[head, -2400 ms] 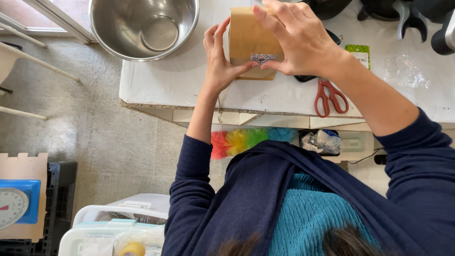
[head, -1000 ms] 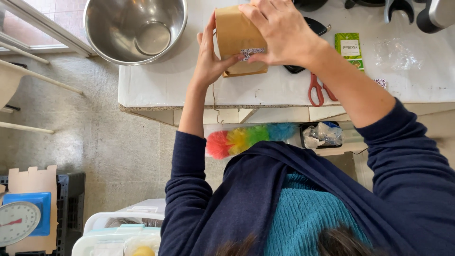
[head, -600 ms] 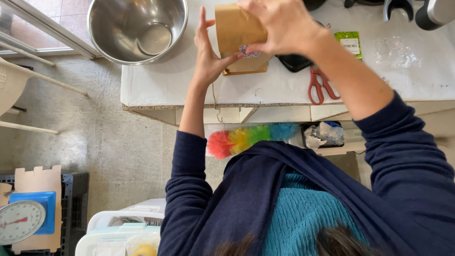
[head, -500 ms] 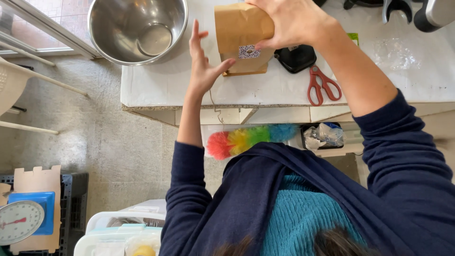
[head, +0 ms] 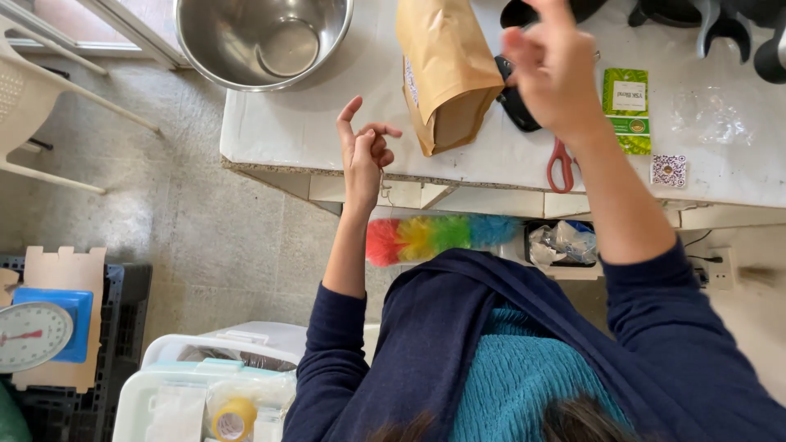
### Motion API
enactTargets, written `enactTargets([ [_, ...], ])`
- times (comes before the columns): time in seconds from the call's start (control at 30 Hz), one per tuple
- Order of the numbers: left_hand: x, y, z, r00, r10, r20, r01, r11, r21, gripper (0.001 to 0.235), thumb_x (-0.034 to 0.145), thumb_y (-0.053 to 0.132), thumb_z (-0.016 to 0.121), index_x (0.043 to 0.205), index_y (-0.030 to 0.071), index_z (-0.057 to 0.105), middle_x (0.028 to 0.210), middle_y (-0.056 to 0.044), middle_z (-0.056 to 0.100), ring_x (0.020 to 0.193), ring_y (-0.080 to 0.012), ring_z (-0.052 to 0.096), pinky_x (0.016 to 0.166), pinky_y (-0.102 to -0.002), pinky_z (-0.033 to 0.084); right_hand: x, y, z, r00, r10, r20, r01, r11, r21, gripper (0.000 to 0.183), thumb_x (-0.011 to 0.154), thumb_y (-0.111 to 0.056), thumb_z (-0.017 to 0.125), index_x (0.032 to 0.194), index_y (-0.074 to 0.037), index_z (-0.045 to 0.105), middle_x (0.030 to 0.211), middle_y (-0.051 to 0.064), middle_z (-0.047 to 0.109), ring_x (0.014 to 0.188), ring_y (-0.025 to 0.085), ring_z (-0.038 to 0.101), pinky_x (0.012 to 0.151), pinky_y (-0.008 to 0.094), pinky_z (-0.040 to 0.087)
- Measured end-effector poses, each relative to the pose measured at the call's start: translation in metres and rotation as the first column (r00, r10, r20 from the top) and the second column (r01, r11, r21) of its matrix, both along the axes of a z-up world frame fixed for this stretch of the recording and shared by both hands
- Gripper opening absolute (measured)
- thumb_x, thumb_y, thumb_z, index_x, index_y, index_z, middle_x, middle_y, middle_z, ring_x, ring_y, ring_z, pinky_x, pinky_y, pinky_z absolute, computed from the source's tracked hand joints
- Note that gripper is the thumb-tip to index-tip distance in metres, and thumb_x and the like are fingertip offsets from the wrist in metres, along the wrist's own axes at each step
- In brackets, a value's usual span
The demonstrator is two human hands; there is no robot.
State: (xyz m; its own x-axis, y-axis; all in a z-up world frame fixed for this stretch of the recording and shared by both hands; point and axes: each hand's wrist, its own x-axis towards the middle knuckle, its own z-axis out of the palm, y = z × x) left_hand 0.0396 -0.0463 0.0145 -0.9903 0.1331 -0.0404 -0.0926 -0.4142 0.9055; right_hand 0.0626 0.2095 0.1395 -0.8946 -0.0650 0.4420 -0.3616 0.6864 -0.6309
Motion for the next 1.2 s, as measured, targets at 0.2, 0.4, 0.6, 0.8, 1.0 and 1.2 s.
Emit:
enactTargets([
  [0.2,0.041,0.014,-0.013,0.993,-0.112,-0.027,0.115,0.975,0.191,0.051,0.101,0.033,0.043,0.149,0.017,0.031,0.067,0.001,0.038,0.054,-0.0095,0.027,0.046,-0.023,0.028,0.065,-0.015,-0.108,0.988,-0.132,-0.079,0.082,0.885,-0.458,0.005,0.103,-0.012,0.061,0.103,-0.008,0.064,0.087,0.007,0.065,0.071,0.016,0.063,0.069,0.028,0.052],
  [0.4,0.083,0.06,-0.007,0.952,-0.227,-0.206,0.283,0.909,0.306,0.06,0.105,0.036,0.049,0.155,0.016,0.022,0.073,-0.005,0.035,0.059,-0.0136,0.036,0.052,-0.024,0.04,0.12,-0.065,-0.12,0.931,0.345,0.119,-0.202,0.758,-0.62,0.033,0.095,-0.009,0.069,0.128,-0.004,0.062,0.099,0.011,0.069,0.09,0.019,0.067,0.088,0.042,0.054],
  [0.6,0.085,0.077,-0.017,0.936,-0.176,-0.305,0.252,0.94,0.231,0.056,0.106,0.028,0.05,0.152,0.009,0.023,0.075,-0.007,0.034,0.064,-0.0159,0.035,0.058,-0.026,0.042,0.139,-0.035,-0.132,0.93,0.292,0.221,-0.097,0.778,-0.62,0.009,0.102,-0.005,0.061,0.108,-0.005,0.066,0.064,0.005,0.064,0.051,0.013,0.059,0.053,0.027,0.052],
  [0.8,0.103,0.114,-0.003,0.923,-0.231,-0.307,0.24,0.971,-0.009,0.083,0.104,0.026,0.057,0.165,0.015,0.002,0.146,-0.018,0.043,0.124,-0.0228,0.045,0.106,-0.037,0.033,0.152,0.007,-0.146,0.966,0.103,0.239,0.107,0.68,-0.725,0.016,0.106,-0.01,0.057,0.097,-0.005,0.07,0.06,0.006,0.062,0.047,0.011,0.054,0.047,0.023,0.047],
  [1.0,0.13,0.169,-0.056,0.95,-0.298,-0.097,0.287,0.951,-0.11,0.063,0.101,-0.001,0.054,0.157,0.004,0.026,0.127,-0.022,0.059,0.111,-0.0289,0.065,0.101,-0.04,0.05,0.159,0.082,-0.166,0.947,-0.185,0.265,0.323,0.54,-0.777,0.017,0.11,-0.013,0.052,0.104,-0.002,0.064,0.065,0.008,0.059,0.042,0.01,0.05,0.04,0.02,0.039],
  [1.2,0.104,0.277,-0.063,0.834,-0.406,-0.373,0.126,0.799,-0.588,0.032,0.089,0.003,0.068,0.116,0.018,0.073,0.091,0.001,0.072,0.065,-0.0145,0.069,0.066,-0.028,0.058,0.177,0.176,-0.172,0.901,-0.336,0.272,0.41,0.461,-0.787,0.011,0.111,-0.008,0.051,0.111,-0.005,0.061,0.074,0.011,0.065,0.049,0.013,0.059,0.046,0.021,0.045],
])
